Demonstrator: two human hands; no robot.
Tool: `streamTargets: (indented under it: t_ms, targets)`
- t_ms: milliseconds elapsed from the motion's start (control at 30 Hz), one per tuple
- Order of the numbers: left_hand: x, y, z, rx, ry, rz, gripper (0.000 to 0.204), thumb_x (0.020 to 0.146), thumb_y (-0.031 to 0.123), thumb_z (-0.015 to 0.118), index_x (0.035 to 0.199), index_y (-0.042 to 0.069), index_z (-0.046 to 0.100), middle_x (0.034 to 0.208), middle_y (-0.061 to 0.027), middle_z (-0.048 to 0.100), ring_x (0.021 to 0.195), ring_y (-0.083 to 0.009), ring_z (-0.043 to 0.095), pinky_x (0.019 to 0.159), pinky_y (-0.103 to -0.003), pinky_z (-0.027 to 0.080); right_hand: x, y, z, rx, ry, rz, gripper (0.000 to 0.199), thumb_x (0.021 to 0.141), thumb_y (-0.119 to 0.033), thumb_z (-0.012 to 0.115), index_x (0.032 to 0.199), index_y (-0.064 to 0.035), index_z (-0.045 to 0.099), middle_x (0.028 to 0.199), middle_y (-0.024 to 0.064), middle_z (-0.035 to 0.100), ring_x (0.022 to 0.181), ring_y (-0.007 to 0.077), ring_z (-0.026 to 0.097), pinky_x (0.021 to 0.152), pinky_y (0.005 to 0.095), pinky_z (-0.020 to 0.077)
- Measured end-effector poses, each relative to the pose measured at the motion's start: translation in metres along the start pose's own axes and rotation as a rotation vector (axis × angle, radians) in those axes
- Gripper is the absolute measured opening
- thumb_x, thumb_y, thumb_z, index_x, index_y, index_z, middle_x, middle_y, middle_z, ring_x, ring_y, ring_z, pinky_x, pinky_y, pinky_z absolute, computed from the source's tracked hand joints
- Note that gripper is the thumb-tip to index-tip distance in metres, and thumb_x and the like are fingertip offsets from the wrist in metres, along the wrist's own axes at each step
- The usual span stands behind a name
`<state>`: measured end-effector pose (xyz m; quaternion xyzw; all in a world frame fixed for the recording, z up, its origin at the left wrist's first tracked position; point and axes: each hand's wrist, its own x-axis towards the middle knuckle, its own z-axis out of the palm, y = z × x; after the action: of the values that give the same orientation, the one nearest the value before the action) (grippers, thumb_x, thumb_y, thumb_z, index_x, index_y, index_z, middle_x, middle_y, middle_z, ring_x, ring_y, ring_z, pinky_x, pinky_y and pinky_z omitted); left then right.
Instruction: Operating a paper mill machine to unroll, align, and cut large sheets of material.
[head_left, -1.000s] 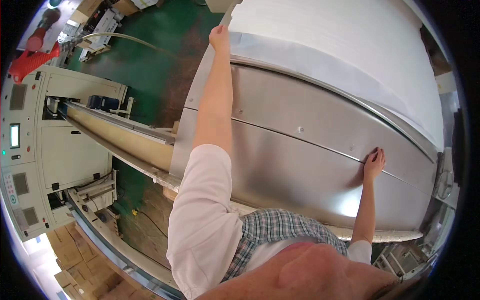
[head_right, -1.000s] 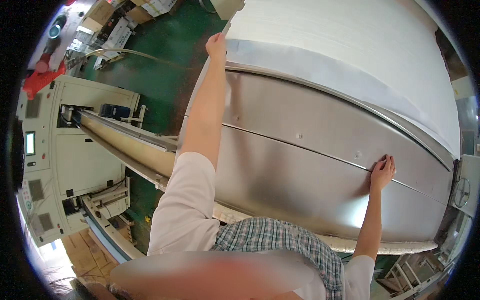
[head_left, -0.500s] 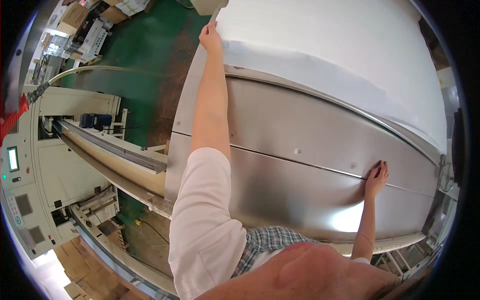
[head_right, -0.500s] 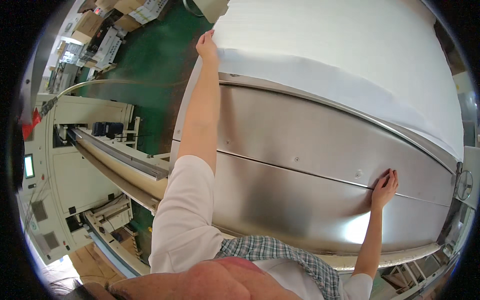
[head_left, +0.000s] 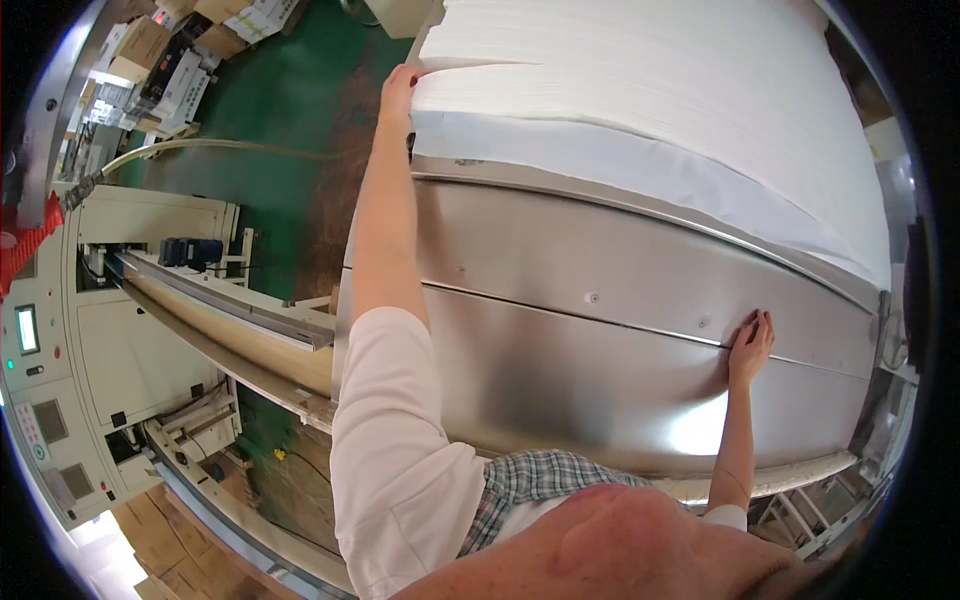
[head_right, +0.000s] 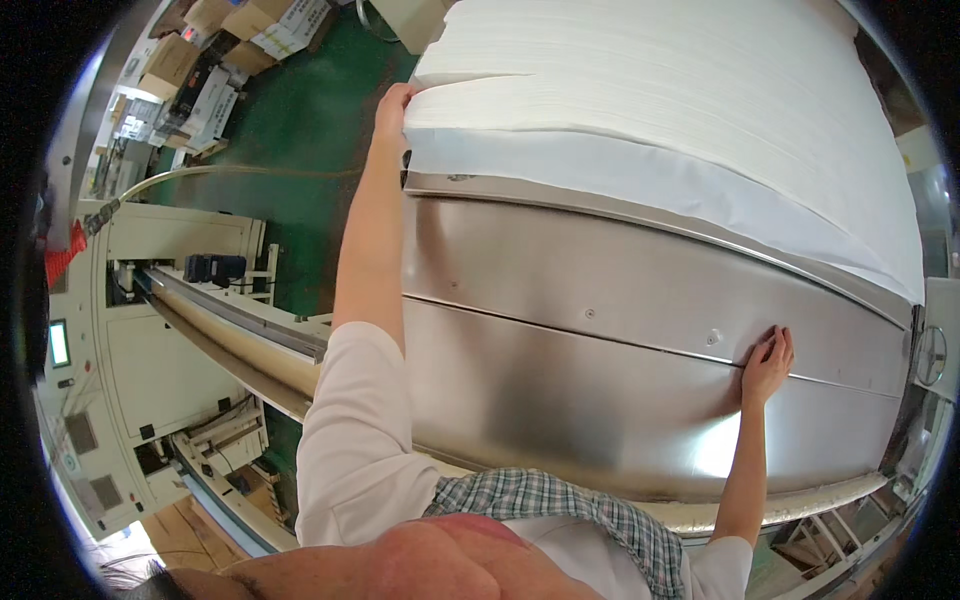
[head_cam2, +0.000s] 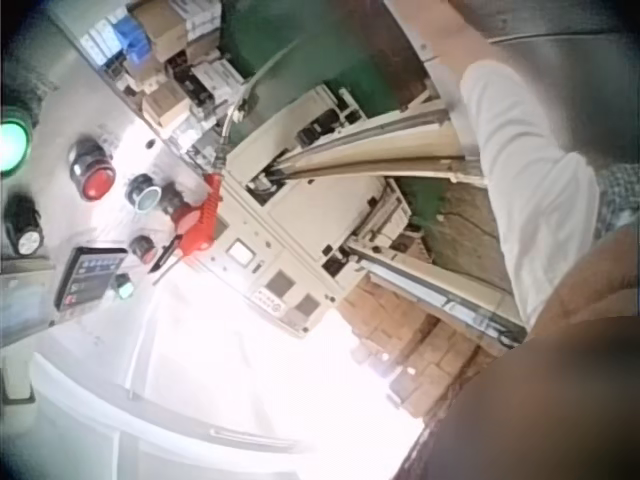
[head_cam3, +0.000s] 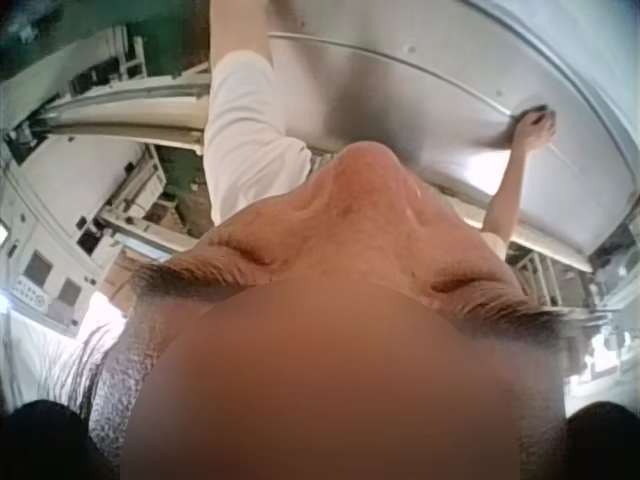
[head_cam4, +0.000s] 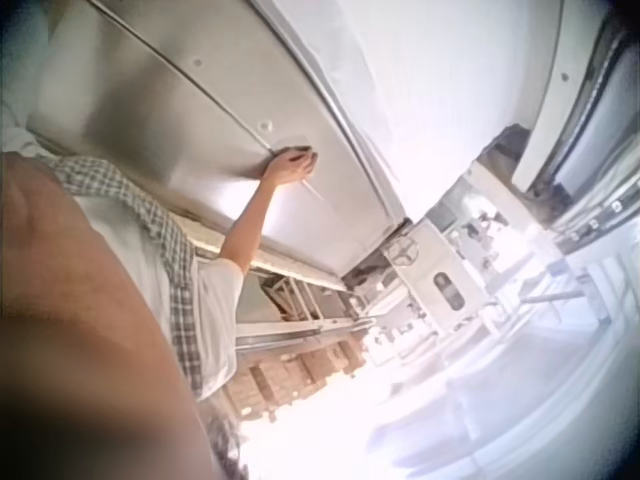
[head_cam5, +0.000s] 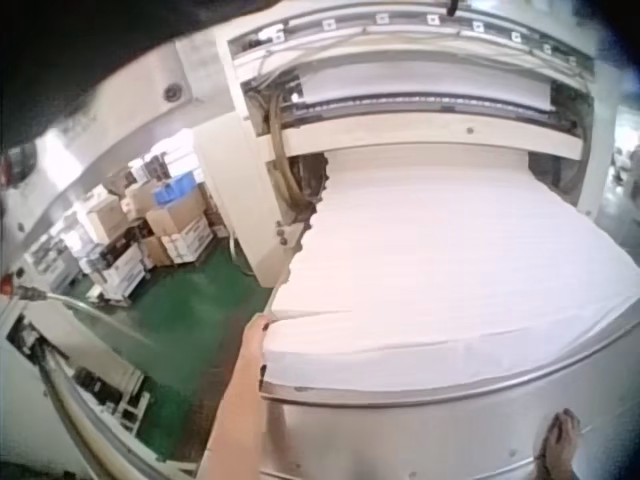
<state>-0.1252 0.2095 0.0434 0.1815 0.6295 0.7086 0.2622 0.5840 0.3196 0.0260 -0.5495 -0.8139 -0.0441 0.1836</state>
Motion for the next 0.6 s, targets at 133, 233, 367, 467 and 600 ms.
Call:
streamTargets:
  t_ms: [133, 233, 367, 467, 600]
  targets:
    - [-0.006, 0.026, 0.017, 0.563, -0.090, 0.113, 0.034, 0.082, 0.035, 0.049, 0.082, 0.003, 0.061, 0.083, -0.0080, 0.061, 0.080, -0.0175, 0.055, 0.073, -0.029, 0.041, 0.002, -0.001, -0.003, -0.004, 0.015, 0.002, 0.031, 0.082, -0.014, 0.046, 0.113, -0.0067, 0.051, 0.121, 0.0151, 0.047, 0.110, 0.0331, 0.044, 0.093, 0.0410, 0.0348]
    - [-0.014, 0.058, 0.063, 1.271, -0.436, 0.224, 0.050, 0.081, 0.050, 0.047, 0.100, 0.006, 0.062, 0.102, -0.0149, 0.060, 0.096, -0.0270, 0.055, 0.083, -0.032, 0.040, 0.004, -0.004, -0.005, 0.015, 0.030, 0.002, 0.031, 0.082, -0.013, 0.047, 0.112, -0.0068, 0.052, 0.120, 0.0154, 0.048, 0.108, 0.0328, 0.045, 0.092, 0.0412, 0.0349]
    - [-0.025, 0.045, 0.156, 1.342, -0.793, 0.236, 0.074, 0.068, 0.064, 0.055, 0.110, 0.004, 0.056, 0.111, -0.0171, 0.055, 0.105, -0.0298, 0.051, 0.089, -0.034, 0.039, 0.002, -0.002, -0.003, -0.005, 0.048, -0.009, 0.030, 0.082, -0.013, 0.048, 0.111, -0.0068, 0.053, 0.117, 0.0157, 0.050, 0.107, 0.0324, 0.046, 0.092, 0.0412, 0.0355]
    - [-0.043, 0.050, 0.193, 1.358, -0.883, 0.189, 0.089, 0.056, 0.067, 0.063, 0.118, 0.005, 0.049, 0.118, -0.0155, 0.051, 0.109, -0.0306, 0.048, 0.091, -0.035, 0.038, 0.003, 0.005, 0.003, 0.019, 0.076, -0.042, 0.029, 0.081, -0.013, 0.049, 0.108, -0.0064, 0.054, 0.114, 0.0154, 0.052, 0.106, 0.0324, 0.047, 0.091, 0.0412, 0.0361]
    - [-0.070, 0.053, 0.211, 1.660, -0.860, 0.305, 0.107, 0.044, 0.063, 0.072, 0.129, 0.008, 0.035, 0.127, -0.0118, 0.044, 0.117, -0.0306, 0.040, 0.097, -0.045, 0.031, 0.047, -0.002, -0.001, 0.366, 0.012, 0.070, 0.028, 0.077, -0.004, 0.048, 0.103, -0.0053, 0.057, 0.108, 0.0142, 0.054, 0.104, 0.0311, 0.050, 0.088, 0.0372, 0.0393]
